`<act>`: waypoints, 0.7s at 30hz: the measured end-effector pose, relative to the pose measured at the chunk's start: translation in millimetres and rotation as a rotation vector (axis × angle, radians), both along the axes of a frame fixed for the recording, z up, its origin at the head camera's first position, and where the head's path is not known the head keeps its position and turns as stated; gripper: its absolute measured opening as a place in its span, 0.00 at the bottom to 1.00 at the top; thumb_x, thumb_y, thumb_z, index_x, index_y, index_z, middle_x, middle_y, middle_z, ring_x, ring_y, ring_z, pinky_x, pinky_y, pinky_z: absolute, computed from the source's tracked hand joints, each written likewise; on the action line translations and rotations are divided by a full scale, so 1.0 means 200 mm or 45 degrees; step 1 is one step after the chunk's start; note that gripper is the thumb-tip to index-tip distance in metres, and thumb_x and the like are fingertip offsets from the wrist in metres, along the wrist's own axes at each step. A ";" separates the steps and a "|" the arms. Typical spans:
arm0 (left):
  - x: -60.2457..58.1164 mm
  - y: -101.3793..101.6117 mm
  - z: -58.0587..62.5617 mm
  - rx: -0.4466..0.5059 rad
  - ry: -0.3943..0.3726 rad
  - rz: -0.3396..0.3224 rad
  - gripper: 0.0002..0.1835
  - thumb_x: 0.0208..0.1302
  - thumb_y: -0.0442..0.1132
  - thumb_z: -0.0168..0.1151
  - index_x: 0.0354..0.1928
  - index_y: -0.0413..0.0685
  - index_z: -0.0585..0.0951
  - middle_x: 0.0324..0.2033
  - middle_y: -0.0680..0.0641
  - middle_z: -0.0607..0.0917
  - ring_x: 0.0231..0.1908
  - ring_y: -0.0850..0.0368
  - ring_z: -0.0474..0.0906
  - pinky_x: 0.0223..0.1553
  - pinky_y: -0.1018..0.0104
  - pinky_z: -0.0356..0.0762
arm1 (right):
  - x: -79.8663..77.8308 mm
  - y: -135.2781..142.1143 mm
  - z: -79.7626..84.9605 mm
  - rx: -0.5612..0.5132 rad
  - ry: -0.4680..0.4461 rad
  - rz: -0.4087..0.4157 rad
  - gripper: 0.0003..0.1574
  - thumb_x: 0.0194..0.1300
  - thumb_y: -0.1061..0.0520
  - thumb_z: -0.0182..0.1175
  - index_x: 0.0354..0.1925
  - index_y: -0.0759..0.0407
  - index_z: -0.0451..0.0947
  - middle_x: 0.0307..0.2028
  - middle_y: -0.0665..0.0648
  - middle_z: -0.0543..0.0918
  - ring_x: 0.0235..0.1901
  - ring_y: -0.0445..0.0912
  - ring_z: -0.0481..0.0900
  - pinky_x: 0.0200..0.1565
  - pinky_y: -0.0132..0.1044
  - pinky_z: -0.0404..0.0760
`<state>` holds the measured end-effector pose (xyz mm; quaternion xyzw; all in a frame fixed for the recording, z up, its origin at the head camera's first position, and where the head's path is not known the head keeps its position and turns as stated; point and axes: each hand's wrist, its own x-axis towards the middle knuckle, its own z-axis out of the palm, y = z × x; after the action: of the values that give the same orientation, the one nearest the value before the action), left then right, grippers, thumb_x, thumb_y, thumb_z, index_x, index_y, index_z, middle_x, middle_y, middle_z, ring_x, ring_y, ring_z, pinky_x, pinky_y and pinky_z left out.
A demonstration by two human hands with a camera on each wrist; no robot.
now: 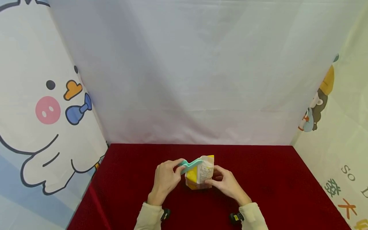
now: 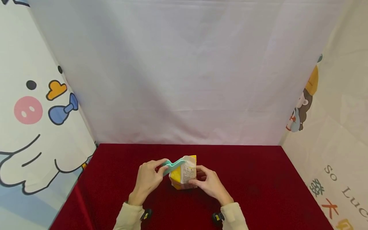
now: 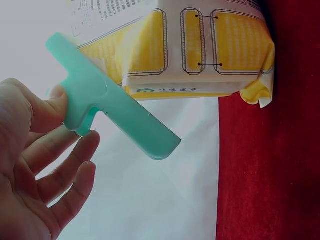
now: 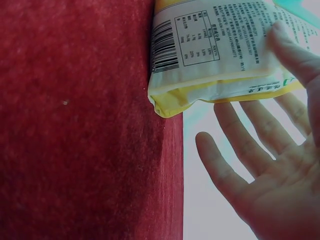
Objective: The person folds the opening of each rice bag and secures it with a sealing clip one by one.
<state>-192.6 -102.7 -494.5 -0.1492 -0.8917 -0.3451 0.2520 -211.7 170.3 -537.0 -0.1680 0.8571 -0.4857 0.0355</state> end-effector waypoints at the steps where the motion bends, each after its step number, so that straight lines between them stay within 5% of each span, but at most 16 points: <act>1: 0.00 0.00 0.00 0.002 0.006 -0.001 0.10 0.65 0.41 0.76 0.48 0.50 0.93 0.32 0.48 0.93 0.17 0.70 0.53 0.21 0.75 0.60 | 0.00 0.00 0.00 0.000 0.000 0.002 0.30 0.65 0.46 0.77 0.62 0.49 0.81 0.54 0.58 0.89 0.52 0.53 0.88 0.54 0.52 0.88; 21: -0.01 0.05 0.05 0.016 0.051 -0.013 0.12 0.64 0.41 0.78 0.49 0.49 0.93 0.32 0.48 0.93 0.18 0.70 0.50 0.19 0.76 0.56 | -0.01 0.00 -0.01 -0.008 0.010 -0.007 0.28 0.66 0.47 0.76 0.61 0.50 0.82 0.55 0.59 0.89 0.55 0.55 0.87 0.55 0.54 0.88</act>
<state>-194.5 -93.1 -483.8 -0.1589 -0.8835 -0.3490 0.2691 -212.7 170.8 -539.9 -0.1678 0.8562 -0.4877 0.0302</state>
